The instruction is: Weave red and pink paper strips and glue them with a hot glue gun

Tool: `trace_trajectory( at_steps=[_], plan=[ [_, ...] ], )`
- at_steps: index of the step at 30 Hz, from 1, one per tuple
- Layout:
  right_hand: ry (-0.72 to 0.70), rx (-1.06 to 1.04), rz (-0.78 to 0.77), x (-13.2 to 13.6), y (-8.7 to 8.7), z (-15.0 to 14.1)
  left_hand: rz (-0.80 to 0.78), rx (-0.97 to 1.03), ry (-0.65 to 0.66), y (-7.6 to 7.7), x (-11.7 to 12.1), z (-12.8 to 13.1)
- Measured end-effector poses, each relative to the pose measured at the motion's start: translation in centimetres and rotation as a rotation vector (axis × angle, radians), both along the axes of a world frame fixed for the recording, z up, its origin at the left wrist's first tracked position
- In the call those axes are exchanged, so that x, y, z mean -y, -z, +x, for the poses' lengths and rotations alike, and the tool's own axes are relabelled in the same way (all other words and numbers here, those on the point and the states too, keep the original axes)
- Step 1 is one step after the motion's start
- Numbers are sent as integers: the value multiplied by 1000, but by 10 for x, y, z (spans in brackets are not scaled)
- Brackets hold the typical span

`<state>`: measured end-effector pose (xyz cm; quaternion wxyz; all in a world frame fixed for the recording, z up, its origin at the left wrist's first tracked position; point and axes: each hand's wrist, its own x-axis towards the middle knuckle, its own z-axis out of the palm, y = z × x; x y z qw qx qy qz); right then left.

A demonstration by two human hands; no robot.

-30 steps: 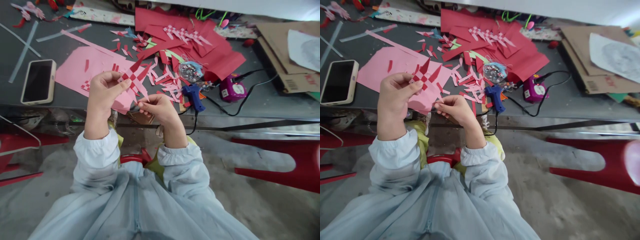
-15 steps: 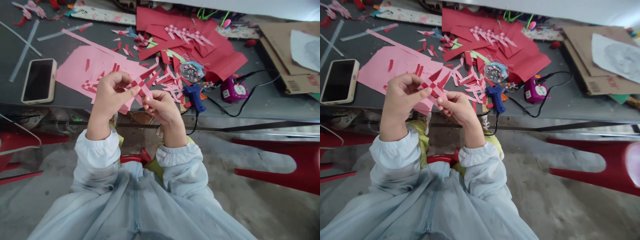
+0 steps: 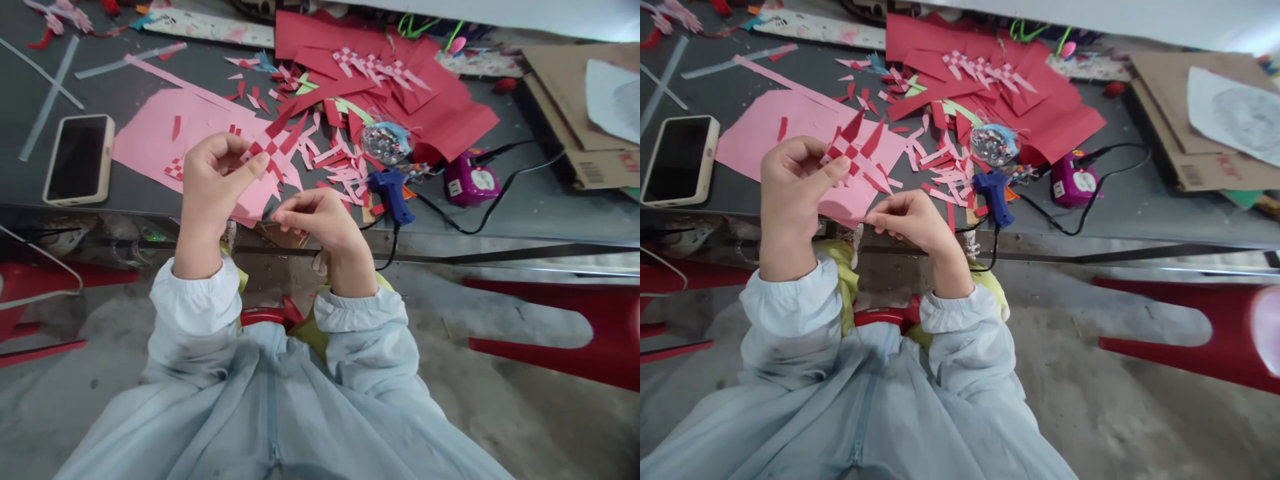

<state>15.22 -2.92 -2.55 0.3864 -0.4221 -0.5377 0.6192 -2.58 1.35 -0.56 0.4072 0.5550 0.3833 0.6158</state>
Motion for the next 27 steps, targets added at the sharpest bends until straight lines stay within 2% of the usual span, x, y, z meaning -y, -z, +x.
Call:
trace_trajectory(
  at_steps=[2,5,12,15,19,24,27],
  plan=[
    [-47,38,-6,0,0,3,26,42,1,1,-2,-2],
    [-43,55,-27,0,-1,5,4,53,7,-1,-2,-3],
    [168,-113,-51,0,-2,-1,-75,1,55,-7,8,1],
    [171,-152,-49,1,-2,-4,-101,-89,104,-6,10,3],
    [111,-90,5,1,1,-3,-140,-173,191,-4,12,6],
    [116,30,30,2,3,3,-116,-217,136,-6,14,5],
    [161,104,103,2,1,5,-79,-247,160,-10,15,3]
  ],
)
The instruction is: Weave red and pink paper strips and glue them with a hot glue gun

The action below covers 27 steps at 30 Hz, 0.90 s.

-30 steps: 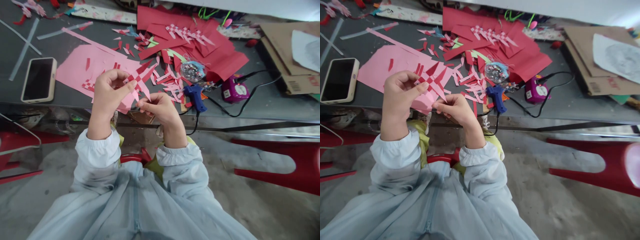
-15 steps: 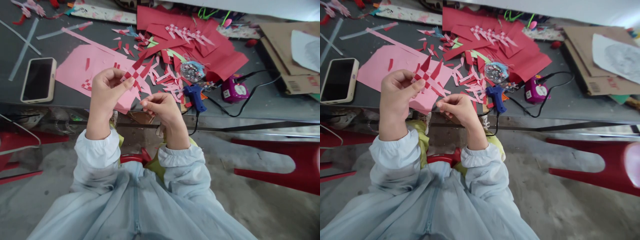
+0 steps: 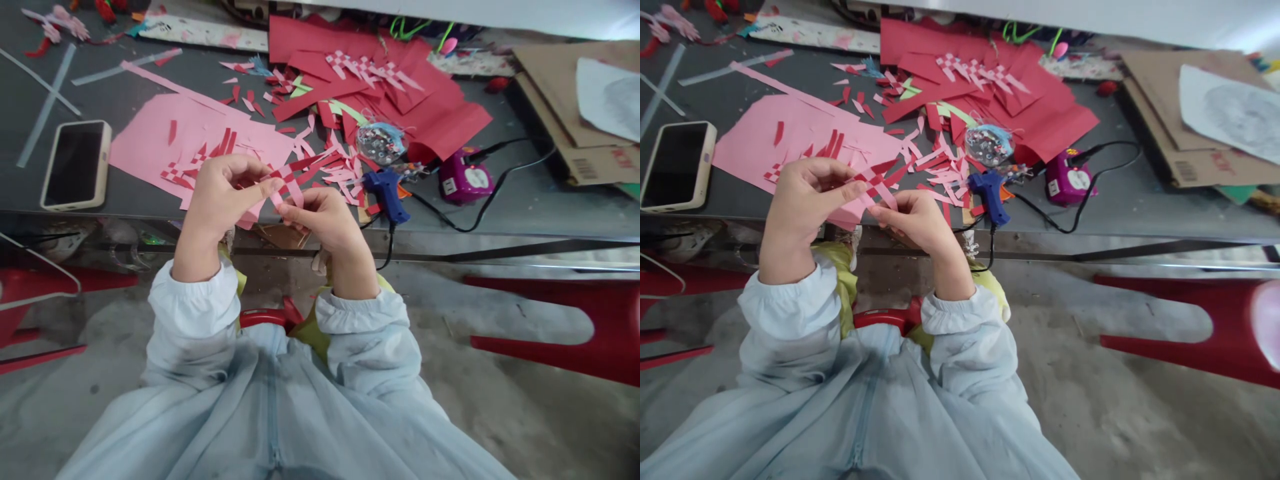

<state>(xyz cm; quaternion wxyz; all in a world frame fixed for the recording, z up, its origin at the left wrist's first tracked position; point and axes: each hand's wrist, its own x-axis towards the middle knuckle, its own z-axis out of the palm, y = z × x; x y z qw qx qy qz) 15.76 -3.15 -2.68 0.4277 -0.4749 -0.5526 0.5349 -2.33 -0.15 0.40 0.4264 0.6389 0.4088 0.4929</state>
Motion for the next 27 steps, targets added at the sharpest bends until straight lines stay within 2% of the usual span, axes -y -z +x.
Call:
trace_trajectory(
  at_steps=[4,6,9,12,14,18,22,27],
  plan=[
    [86,188,291,-2,2,2,-36,10,11,-4,1,-4],
    [160,327,492,-2,5,3,-159,22,17,-7,3,-5],
    [252,527,804,-1,11,5,-323,12,105,-12,8,-6],
    [331,693,1031,1,13,7,-300,-9,158,-16,12,-8],
    [382,803,1048,3,13,9,-251,-38,156,-16,11,-9],
    [432,891,909,4,9,13,-152,-15,162,-9,6,-12],
    [486,798,824,2,5,20,-152,51,188,-3,1,-16],
    [578,632,749,3,3,29,-173,58,164,-6,3,-18]
  ],
)
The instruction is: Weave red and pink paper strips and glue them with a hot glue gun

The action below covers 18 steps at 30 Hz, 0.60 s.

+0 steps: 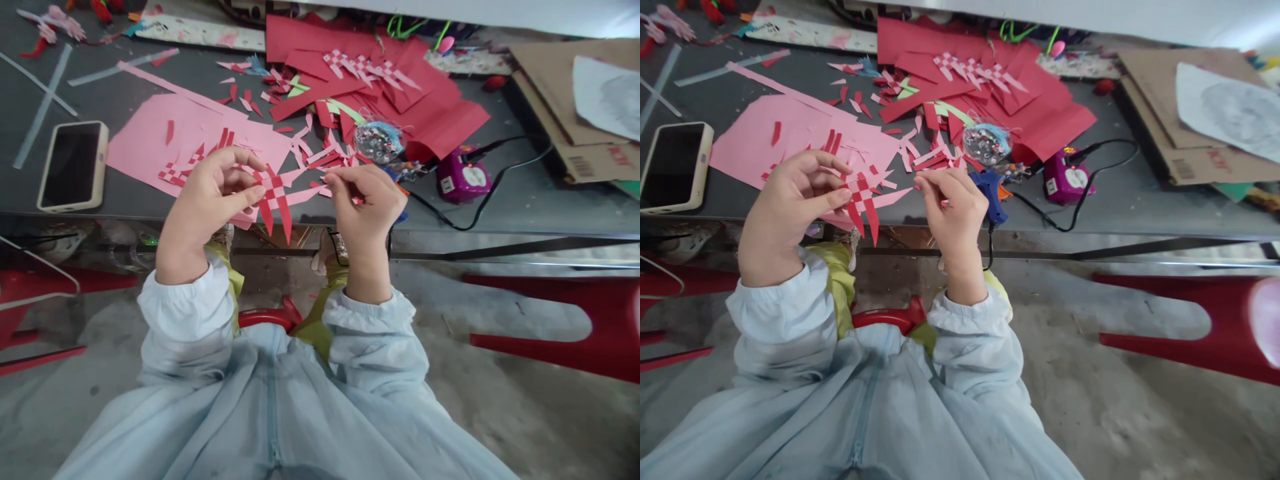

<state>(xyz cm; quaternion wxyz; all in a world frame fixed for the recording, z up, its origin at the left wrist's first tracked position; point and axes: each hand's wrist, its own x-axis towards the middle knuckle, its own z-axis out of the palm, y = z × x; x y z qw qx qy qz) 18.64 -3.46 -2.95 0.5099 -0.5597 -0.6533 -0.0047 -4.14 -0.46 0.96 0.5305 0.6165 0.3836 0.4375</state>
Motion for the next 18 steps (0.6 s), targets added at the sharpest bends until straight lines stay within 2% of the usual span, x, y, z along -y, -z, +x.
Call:
trace_trajectory(
  at_steps=[2,6,11,15,18],
  plan=[
    [-16,-114,-36,1,0,1,7,-16,-17,-1,2,0],
    [-134,-330,-136,5,0,0,48,-19,-95,3,-1,1],
    [-206,-416,-320,17,-5,-4,145,43,-341,13,-13,-3],
    [-208,-533,-418,32,-5,-4,200,130,-562,15,-20,-3],
    [-224,-519,-477,45,4,-2,288,152,-609,17,-25,-3]
  ],
)
